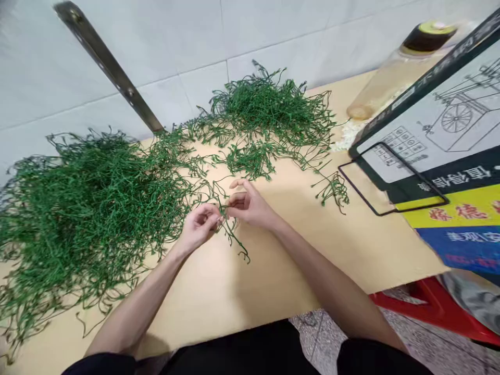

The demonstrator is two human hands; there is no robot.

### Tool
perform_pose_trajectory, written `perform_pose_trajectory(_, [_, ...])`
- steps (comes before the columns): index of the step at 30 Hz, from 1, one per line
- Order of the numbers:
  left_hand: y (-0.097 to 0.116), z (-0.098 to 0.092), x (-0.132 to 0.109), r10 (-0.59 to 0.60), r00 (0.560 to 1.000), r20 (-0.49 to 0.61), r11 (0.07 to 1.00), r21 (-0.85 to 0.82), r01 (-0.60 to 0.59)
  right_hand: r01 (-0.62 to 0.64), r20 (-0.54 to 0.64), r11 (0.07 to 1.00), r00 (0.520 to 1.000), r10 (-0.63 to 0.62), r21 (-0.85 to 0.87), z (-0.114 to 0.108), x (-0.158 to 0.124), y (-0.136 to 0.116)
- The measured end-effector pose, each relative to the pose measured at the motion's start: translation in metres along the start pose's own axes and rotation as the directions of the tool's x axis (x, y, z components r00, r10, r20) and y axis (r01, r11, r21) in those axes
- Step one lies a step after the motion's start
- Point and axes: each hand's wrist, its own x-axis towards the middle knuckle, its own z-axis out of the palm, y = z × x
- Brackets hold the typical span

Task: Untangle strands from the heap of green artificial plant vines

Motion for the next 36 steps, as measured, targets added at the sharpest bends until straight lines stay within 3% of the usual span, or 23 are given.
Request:
perform_pose_trajectory(5, [-0.002,0.001,0.002,0.003,1.000,0.015,1.000,-0.024,-0.003,-0.021,0.011,0.999,1.000,0.021,0.039,-0.001,0.000,0.004])
perform_pose_trajectory(12, [-0.007,-0.003,0.001,0.231,0.969,0.085,0.972,0.031,-0.234,-0.067,0.003,0.995,0.998,0.067,0.070,-0.005,0.003,0.006])
perform_pose_trajectory(20, [-0.009,0.003,0.008,0.373,0.927,-0.043,0.923,0.121,-0.365,-0.128,0.061,0.991,0.990,0.126,0.026,-0.006,0.003,-0.002])
perform_pose_trajectory(22, [-0.006,0.005,0.007,0.340,0.934,-0.111,0.933,0.166,-0.320,-0.126,0.086,0.992,0.989,0.123,0.020,-0.007,0.002,-0.002])
perform_pose_trajectory(25, [-0.002,0.008,0.004,0.202,0.955,-0.216,0.976,0.127,-0.178,-0.098,0.111,0.995,0.989,0.095,0.021,-0.008,0.002,-0.001])
perform_pose_trajectory(28, [-0.001,0.011,0.002,0.103,0.961,-0.257,0.991,0.110,-0.077,-0.074,0.131,0.997,0.989,0.070,0.026,-0.008,0.002,0.002])
perform_pose_trajectory(32, [-0.002,0.012,0.000,0.037,0.956,-0.291,0.998,0.066,-0.019,-0.049,0.168,0.998,0.985,0.042,0.036,-0.004,0.001,0.008])
perform_pose_trajectory(36, [-0.003,0.013,0.000,0.023,0.948,-0.316,1.000,0.015,-0.019,0.023,0.124,0.999,0.992,-0.028,0.038,0.001,0.001,0.012])
